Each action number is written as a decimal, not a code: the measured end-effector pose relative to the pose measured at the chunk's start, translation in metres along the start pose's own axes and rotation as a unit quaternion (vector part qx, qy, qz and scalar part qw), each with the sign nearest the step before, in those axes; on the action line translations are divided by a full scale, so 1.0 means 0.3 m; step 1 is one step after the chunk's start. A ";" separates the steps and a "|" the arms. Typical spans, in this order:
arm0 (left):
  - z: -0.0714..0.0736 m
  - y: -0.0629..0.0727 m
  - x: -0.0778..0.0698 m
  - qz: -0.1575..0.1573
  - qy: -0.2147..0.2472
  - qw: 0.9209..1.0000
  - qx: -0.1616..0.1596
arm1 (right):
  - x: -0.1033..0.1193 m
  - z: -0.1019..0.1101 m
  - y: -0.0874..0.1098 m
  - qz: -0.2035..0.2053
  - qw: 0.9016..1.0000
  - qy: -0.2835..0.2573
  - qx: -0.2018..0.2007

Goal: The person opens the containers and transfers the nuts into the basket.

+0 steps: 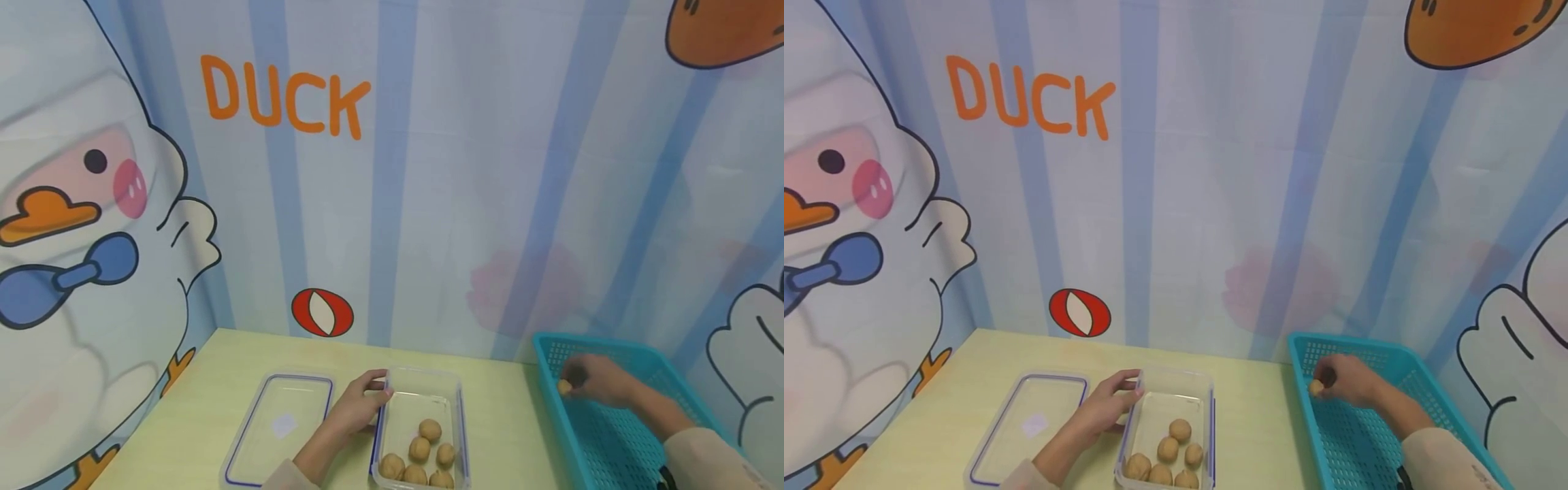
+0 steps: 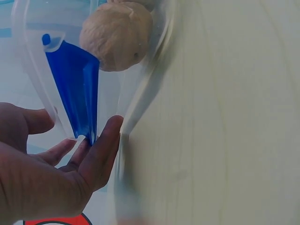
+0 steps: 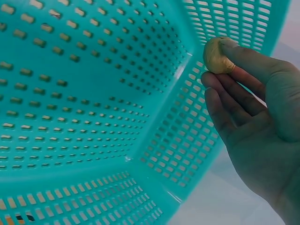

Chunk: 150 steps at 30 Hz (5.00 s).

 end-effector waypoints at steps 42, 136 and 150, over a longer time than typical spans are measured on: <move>-0.005 -0.008 0.004 0.002 0.012 1.000 0.003 | 0.764 -0.128 -0.145 0.214 0.974 0.066 0.025; 0.014 -0.012 0.006 0.000 -0.001 1.000 -0.008 | 0.140 0.176 0.005 0.077 0.993 0.021 -0.090; 0.011 -0.012 0.003 0.001 0.005 1.000 -0.008 | 0.007 0.059 -0.019 -0.004 0.999 -0.002 -0.038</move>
Point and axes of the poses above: each hand's wrist, its own y-axis away from the middle knuckle, its own z-axis out of the back of the hand, x = y × z, the point moved 7 cm from there along -y, towards the middle knuckle, and after that the axes turned 4 degrees about y, right-handed, at the moved point
